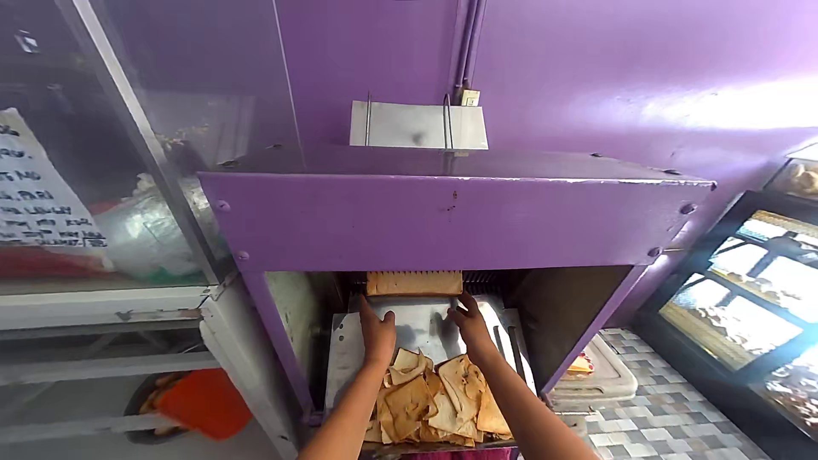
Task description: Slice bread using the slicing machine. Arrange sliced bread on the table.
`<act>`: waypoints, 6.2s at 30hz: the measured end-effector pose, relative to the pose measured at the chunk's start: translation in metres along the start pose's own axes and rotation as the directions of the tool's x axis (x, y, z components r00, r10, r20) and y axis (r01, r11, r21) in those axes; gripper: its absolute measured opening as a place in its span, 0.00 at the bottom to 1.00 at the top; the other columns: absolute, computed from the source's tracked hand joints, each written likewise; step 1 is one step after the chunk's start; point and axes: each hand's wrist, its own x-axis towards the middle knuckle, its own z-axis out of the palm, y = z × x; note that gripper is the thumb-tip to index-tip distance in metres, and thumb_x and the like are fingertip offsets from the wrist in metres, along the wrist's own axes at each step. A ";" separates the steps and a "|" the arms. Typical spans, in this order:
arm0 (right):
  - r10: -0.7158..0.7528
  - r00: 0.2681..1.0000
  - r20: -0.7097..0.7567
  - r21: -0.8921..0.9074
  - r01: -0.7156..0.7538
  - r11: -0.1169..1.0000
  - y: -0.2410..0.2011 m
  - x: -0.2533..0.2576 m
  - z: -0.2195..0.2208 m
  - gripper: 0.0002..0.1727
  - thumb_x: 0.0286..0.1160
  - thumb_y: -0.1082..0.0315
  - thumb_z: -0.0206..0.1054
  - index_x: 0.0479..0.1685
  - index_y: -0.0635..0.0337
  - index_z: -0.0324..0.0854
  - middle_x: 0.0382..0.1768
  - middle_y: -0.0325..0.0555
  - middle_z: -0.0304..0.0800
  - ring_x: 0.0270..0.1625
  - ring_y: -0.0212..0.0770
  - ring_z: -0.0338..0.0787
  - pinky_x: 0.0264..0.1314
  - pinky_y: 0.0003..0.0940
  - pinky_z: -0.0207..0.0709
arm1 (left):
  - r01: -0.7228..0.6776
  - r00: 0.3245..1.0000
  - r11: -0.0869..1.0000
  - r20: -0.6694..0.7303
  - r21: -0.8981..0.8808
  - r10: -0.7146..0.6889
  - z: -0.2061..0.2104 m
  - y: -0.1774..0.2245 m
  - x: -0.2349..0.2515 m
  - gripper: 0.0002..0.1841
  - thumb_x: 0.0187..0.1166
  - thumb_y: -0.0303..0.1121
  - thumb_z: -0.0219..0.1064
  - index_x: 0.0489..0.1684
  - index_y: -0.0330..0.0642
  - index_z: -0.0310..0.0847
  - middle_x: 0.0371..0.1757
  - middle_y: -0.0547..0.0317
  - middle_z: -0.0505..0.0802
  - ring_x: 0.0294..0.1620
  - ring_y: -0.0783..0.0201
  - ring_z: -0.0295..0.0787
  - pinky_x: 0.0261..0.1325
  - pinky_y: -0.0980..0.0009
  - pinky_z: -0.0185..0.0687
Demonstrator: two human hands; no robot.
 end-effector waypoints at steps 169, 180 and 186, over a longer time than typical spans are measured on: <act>-0.091 0.992 0.082 -0.299 0.111 0.948 0.020 -0.008 -0.024 0.30 0.78 0.64 0.63 0.79 0.67 0.64 0.62 0.57 0.83 0.59 0.41 0.84 0.61 0.42 0.78 | 0.042 0.950 0.966 0.289 0.254 -0.117 -0.053 0.007 -0.012 0.36 0.86 0.53 0.60 0.86 0.35 0.64 0.79 0.34 0.77 0.83 0.43 0.71 0.85 0.47 0.64; 0.001 1.000 0.017 -0.221 0.002 0.975 0.020 -0.037 -0.010 0.33 0.83 0.69 0.64 0.86 0.65 0.58 0.73 0.64 0.78 0.72 0.51 0.82 0.74 0.49 0.75 | -0.009 0.951 0.955 0.298 0.296 -0.083 -0.056 -0.006 -0.027 0.35 0.86 0.48 0.62 0.87 0.34 0.62 0.86 0.30 0.66 0.88 0.37 0.62 0.87 0.43 0.60; 0.036 0.999 -0.035 -0.066 -0.038 0.997 0.030 -0.060 -0.001 0.49 0.79 0.67 0.68 0.96 0.50 0.38 0.78 0.61 0.75 0.74 0.51 0.82 0.75 0.50 0.76 | -0.069 0.943 0.987 0.333 0.143 0.018 -0.056 -0.016 -0.037 0.33 0.88 0.39 0.57 0.88 0.29 0.54 0.79 0.27 0.76 0.81 0.40 0.73 0.82 0.45 0.67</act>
